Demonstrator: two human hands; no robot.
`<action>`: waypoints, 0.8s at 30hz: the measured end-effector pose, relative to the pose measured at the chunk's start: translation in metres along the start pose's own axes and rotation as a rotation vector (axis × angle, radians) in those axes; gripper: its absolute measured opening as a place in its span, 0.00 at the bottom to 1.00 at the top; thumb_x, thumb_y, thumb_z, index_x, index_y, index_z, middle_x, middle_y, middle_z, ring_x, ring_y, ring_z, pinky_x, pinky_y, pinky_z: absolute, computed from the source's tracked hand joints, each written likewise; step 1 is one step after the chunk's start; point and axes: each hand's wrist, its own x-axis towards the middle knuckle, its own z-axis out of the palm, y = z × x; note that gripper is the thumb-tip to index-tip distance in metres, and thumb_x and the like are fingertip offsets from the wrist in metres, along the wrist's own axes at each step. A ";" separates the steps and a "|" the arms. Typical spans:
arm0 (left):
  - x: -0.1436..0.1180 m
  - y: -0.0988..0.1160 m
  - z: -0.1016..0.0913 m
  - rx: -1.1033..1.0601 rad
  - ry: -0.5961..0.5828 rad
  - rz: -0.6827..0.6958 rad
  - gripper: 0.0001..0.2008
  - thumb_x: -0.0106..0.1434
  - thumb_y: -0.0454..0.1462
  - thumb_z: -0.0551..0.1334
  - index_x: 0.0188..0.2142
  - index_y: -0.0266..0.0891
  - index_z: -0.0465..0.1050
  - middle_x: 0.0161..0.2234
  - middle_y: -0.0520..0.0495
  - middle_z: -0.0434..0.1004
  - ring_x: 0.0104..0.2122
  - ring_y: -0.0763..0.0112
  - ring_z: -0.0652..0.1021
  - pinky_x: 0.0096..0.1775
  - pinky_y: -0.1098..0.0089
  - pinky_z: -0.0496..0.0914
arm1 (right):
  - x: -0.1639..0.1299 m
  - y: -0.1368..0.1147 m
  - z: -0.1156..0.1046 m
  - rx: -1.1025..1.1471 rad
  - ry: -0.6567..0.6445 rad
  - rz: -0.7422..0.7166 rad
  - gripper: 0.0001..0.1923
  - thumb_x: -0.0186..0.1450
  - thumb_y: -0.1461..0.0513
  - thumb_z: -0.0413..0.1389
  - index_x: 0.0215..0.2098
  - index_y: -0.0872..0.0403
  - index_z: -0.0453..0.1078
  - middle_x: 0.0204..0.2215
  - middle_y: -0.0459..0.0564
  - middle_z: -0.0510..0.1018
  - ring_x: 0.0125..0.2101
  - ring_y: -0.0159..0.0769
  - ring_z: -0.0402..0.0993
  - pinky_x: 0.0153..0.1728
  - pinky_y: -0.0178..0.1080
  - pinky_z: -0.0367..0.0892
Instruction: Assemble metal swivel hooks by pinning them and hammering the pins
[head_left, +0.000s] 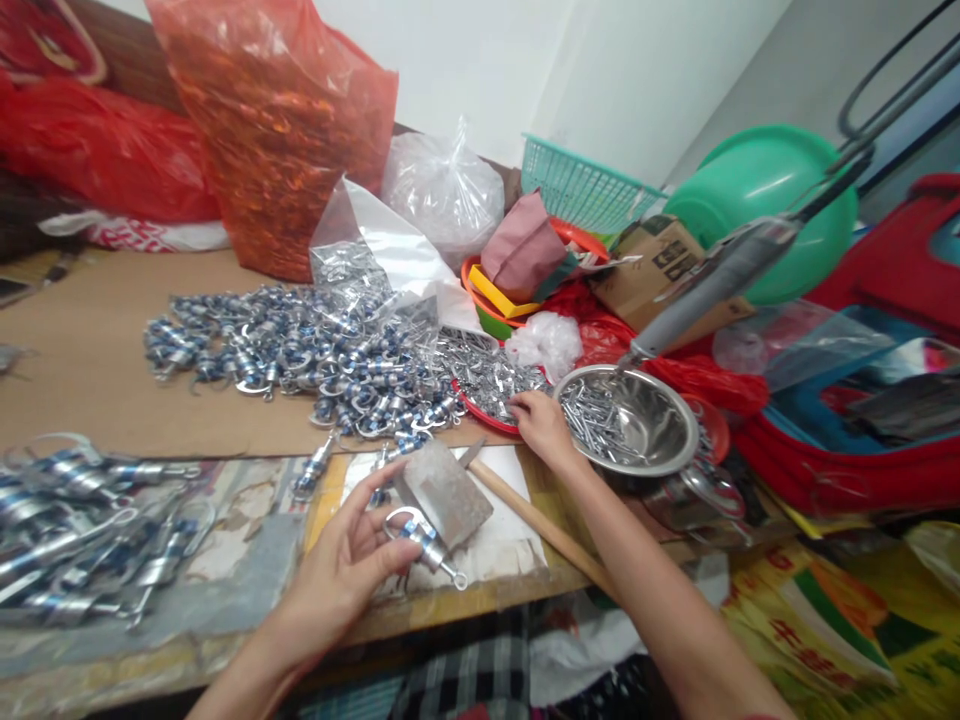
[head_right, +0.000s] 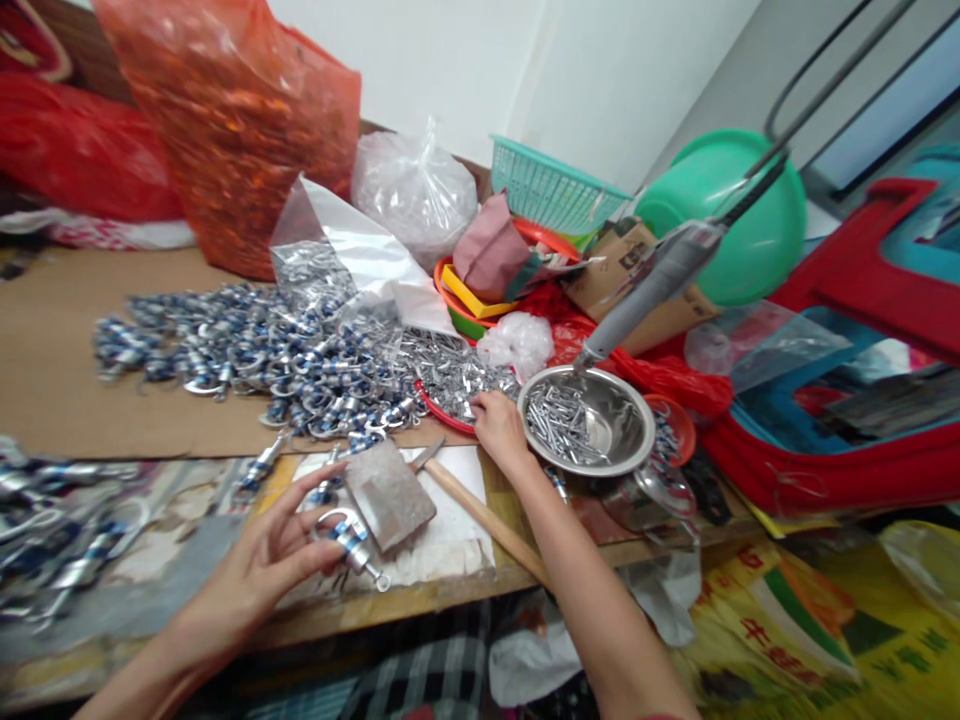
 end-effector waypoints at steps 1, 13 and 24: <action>0.000 -0.001 -0.001 -0.007 0.000 -0.001 0.35 0.50 0.35 0.65 0.55 0.42 0.50 0.31 0.51 0.75 0.31 0.73 0.75 0.33 0.76 0.67 | -0.007 -0.003 -0.001 0.062 0.013 -0.011 0.10 0.59 0.67 0.51 0.34 0.57 0.73 0.35 0.52 0.76 0.38 0.36 0.71 0.43 0.37 0.62; -0.004 -0.002 0.007 0.016 0.022 0.044 0.35 0.51 0.35 0.64 0.55 0.45 0.50 0.36 0.49 0.74 0.37 0.70 0.75 0.39 0.74 0.68 | -0.101 -0.071 -0.015 0.880 -0.169 0.135 0.04 0.52 0.64 0.59 0.28 0.55 0.74 0.24 0.46 0.78 0.26 0.31 0.73 0.28 0.32 0.68; -0.012 -0.004 0.011 -0.039 0.051 0.096 0.35 0.51 0.35 0.64 0.57 0.44 0.50 0.31 0.52 0.72 0.34 0.73 0.72 0.38 0.76 0.66 | -0.141 -0.080 -0.005 0.528 0.031 -0.611 0.12 0.59 0.73 0.50 0.37 0.54 0.68 0.37 0.50 0.78 0.43 0.34 0.71 0.44 0.39 0.67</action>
